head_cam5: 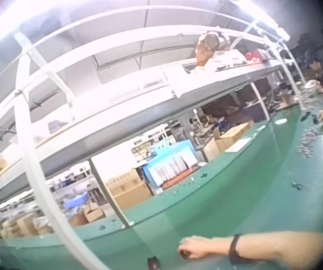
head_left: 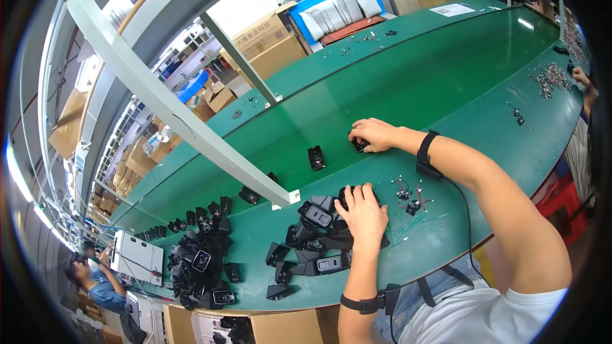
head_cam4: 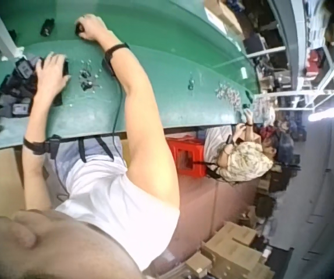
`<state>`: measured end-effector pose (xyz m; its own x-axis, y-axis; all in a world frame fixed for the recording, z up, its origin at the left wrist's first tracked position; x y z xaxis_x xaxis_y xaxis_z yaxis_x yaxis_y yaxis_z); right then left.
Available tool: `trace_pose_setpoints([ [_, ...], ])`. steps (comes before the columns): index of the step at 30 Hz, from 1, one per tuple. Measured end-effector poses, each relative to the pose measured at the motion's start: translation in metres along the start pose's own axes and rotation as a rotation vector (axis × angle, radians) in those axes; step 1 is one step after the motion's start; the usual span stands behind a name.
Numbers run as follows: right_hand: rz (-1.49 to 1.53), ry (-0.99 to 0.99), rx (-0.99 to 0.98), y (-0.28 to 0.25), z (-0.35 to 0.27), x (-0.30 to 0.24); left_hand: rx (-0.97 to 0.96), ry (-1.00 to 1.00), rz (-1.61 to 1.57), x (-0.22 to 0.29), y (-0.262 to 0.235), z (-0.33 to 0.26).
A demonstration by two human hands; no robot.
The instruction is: The person assembles small black electronic devices at a green workbench. They pick up a device housing, insert small internal components by hand, and place the finished unit on the table. The process is repeated for multiple units.
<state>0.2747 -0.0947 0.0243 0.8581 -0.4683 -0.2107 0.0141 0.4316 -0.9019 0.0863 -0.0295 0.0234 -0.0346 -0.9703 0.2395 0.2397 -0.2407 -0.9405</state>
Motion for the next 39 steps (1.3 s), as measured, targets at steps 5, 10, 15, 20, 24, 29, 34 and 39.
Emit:
trace_pose_setpoints([
  [5, -0.138, -0.039, 0.029, -0.017, -0.018, -0.001, 0.039, -0.025, -0.001, 0.004, -0.002, 0.001],
  [10, 0.268, 0.078, 0.299, -0.078, -0.049, -0.027, 0.232, -0.079, -0.151, -0.011, -0.033, -0.001],
  [15, 0.395, 0.209, -0.092, -0.032, -0.127, -0.065, 0.353, -0.036, -0.530, 0.000, -0.053, -0.003],
  [20, 0.350, 0.392, 0.051, -0.035, -0.141, -0.063, 0.072, -0.174, -1.142, -0.008, -0.027, 0.003],
  [24, 0.167, 0.442, -0.152, -0.026, -0.139, -0.095, 0.046, -0.153, -1.518, -0.020, -0.015, 0.008],
  [29, 0.377, 0.405, -0.106, -0.019, -0.146, -0.086, 0.000, -0.182, -1.615, -0.013, -0.010, 0.011],
  [34, 0.734, 0.504, 0.191, -0.055, -0.161, -0.079, -0.126, -0.161, -1.591, -0.003, 0.001, 0.008],
  [39, 1.105, 0.547, 0.324, -0.047, -0.185, -0.062, -0.227, -0.133, -1.539, 0.017, 0.005, 0.003],
])
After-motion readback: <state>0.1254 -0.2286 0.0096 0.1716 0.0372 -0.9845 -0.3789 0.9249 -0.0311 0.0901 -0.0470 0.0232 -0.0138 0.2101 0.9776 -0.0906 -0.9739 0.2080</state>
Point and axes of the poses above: each hand's wrist, its own z-axis towards the middle knuckle, its own y-axis out of the palm, x = y × z, the point moved 10 cm from there along z, towards the middle knuckle, and after that the axes turned 6 degrees about -y, right-handed, at the moved point
